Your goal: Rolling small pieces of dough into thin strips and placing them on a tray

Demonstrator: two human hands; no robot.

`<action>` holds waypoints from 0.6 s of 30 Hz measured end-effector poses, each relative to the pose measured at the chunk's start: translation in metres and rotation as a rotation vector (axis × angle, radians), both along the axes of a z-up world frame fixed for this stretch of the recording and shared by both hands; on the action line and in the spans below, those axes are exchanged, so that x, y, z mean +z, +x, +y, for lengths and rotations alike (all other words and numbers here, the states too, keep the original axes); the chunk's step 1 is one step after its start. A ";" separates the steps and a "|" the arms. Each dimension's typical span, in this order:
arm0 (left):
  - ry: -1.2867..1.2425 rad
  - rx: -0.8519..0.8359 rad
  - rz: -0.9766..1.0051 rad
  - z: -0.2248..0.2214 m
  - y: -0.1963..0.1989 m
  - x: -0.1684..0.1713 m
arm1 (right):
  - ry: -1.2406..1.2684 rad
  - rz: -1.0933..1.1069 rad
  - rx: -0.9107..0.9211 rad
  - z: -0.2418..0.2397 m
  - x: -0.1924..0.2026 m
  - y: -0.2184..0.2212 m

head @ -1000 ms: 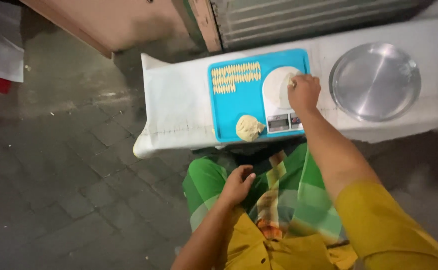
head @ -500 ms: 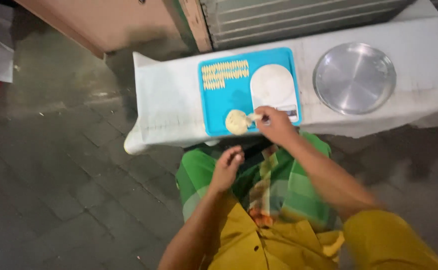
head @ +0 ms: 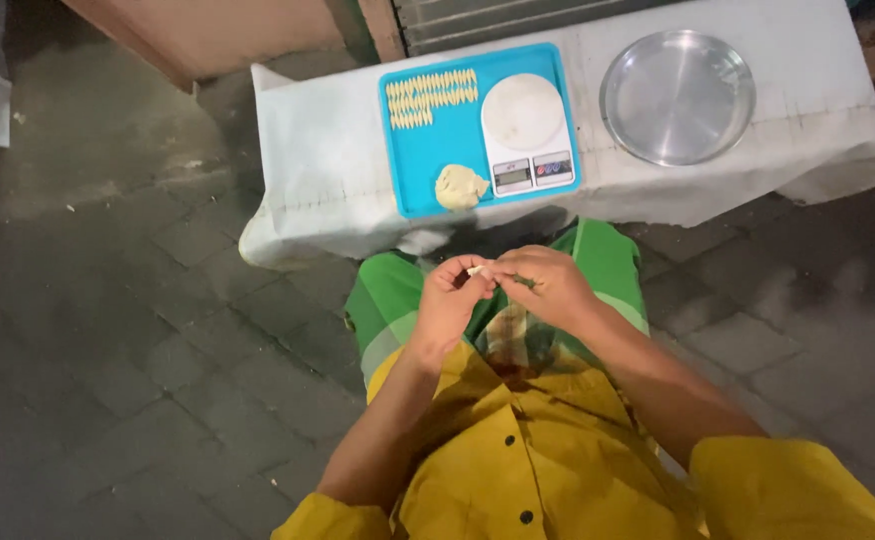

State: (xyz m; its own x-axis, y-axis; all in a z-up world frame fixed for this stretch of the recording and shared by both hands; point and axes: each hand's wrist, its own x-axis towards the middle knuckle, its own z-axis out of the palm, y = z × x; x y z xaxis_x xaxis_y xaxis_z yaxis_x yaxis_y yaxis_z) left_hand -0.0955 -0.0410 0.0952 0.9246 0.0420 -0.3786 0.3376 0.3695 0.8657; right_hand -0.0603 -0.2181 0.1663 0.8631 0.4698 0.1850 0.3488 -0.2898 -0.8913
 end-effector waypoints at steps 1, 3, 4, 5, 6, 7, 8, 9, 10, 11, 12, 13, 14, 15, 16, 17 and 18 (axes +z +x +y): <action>0.011 -0.004 0.001 0.000 -0.003 0.003 | 0.016 0.056 -0.017 0.001 0.005 -0.004; 0.020 -0.004 0.005 -0.001 -0.008 0.009 | 0.029 0.114 -0.030 0.001 -0.013 -0.010; -0.002 0.007 0.020 -0.001 -0.009 0.012 | 0.163 0.292 -0.121 -0.001 -0.035 -0.013; -0.022 0.016 0.029 0.001 -0.007 0.015 | 0.299 0.464 -0.211 -0.001 -0.057 -0.012; -0.021 0.020 0.026 0.005 -0.006 0.014 | 0.299 0.461 -0.207 0.006 -0.065 -0.011; -0.163 0.042 0.094 0.008 -0.004 0.012 | 0.623 0.729 -0.261 0.011 -0.072 -0.010; -0.305 0.062 0.162 0.012 -0.001 0.010 | 0.950 0.994 -0.309 0.016 -0.079 -0.009; -0.302 0.065 0.156 0.016 -0.002 0.007 | 0.952 0.991 -0.302 0.016 -0.087 -0.009; -0.310 0.067 0.166 0.020 -0.002 0.004 | 0.923 1.017 -0.312 0.015 -0.095 -0.008; -0.320 0.067 0.186 0.023 -0.008 -0.001 | 0.894 1.050 -0.330 0.014 -0.105 -0.014; -0.319 0.068 0.191 0.026 -0.010 -0.011 | 0.894 1.055 -0.331 0.014 -0.113 -0.013; -0.300 0.056 0.171 0.029 -0.013 -0.022 | 0.825 1.039 -0.358 0.013 -0.122 -0.014; -0.282 0.043 0.151 0.032 -0.017 -0.033 | 0.756 1.023 -0.383 0.013 -0.130 -0.015; -0.282 0.044 0.153 0.032 -0.017 -0.038 | 0.756 1.025 -0.384 0.013 -0.129 -0.015; -0.256 0.042 0.173 0.032 -0.018 -0.043 | 0.725 1.012 -0.372 0.013 -0.128 -0.015; -0.230 0.041 0.195 0.031 -0.021 -0.049 | 0.694 1.001 -0.359 0.013 -0.127 -0.015; -0.230 0.042 0.199 0.029 -0.021 -0.049 | 0.693 1.005 -0.360 0.015 -0.128 -0.018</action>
